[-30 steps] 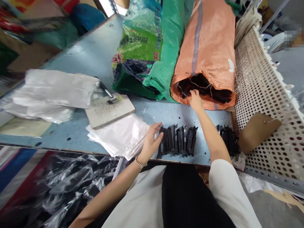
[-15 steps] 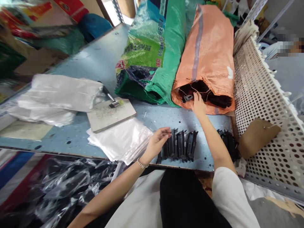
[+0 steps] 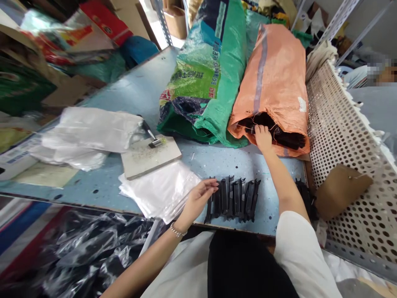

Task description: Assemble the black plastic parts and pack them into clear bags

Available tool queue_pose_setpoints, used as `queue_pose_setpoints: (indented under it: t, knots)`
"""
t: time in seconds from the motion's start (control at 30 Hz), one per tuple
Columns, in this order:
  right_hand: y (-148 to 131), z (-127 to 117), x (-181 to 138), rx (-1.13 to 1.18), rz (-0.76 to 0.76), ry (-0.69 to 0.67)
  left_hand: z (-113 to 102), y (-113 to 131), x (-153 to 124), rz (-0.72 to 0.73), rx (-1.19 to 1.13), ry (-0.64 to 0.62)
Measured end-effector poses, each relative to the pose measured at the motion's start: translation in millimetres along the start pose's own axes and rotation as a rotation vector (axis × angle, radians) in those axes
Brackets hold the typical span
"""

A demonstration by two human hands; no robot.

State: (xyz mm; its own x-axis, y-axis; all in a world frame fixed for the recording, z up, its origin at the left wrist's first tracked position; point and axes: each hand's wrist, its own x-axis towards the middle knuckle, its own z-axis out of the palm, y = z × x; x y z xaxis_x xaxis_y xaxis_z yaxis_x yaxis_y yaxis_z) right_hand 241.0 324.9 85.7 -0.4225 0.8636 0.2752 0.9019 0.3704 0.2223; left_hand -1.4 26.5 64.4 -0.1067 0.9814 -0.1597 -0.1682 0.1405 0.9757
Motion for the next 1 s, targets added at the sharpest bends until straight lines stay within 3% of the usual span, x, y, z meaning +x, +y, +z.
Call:
queue_pose_setpoints:
  t: [0.07, 0.17, 0.37, 0.43, 0.53, 0.63, 0.73, 0.83, 1.0]
  knots:
    - [2, -2, -13, -0.003, 0.041, 0.031, 4, 1, 4, -0.01, -0.01, -0.023]
    - [-1, -5, -25, -0.024, 0.053, -0.032, 13, 4, 9, -0.001, -0.007, -0.074]
    - [-10, -10, -14, -0.06, 0.04, -0.082, 16, 15, 20, 0.16, 0.156, -0.158]
    - [-10, -9, -17, -0.056, -0.01, -0.091, 22, 19, 46, 0.255, 0.278, -0.19]
    - [-8, -4, -31, -0.041, -0.024, -0.091, 47, 26, 116, 0.354, 0.51, -0.248]
    - [-5, 3, -43, -0.036, -0.029, -0.078, 79, 30, 197, 0.329, 0.8, -0.262]
    - [-3, 13, -44, -0.035, -0.037, -0.067, 93, 28, 253, 0.3, 0.906, -0.264]
    - [3, 23, -35, -0.015, -0.021, -0.056, 82, 21, 275, 0.338, 0.907, -0.271]
    - [17, 27, -21, 0.06, 0.039, -0.018, 60, 11, 276, 0.359, 0.836, -0.241]
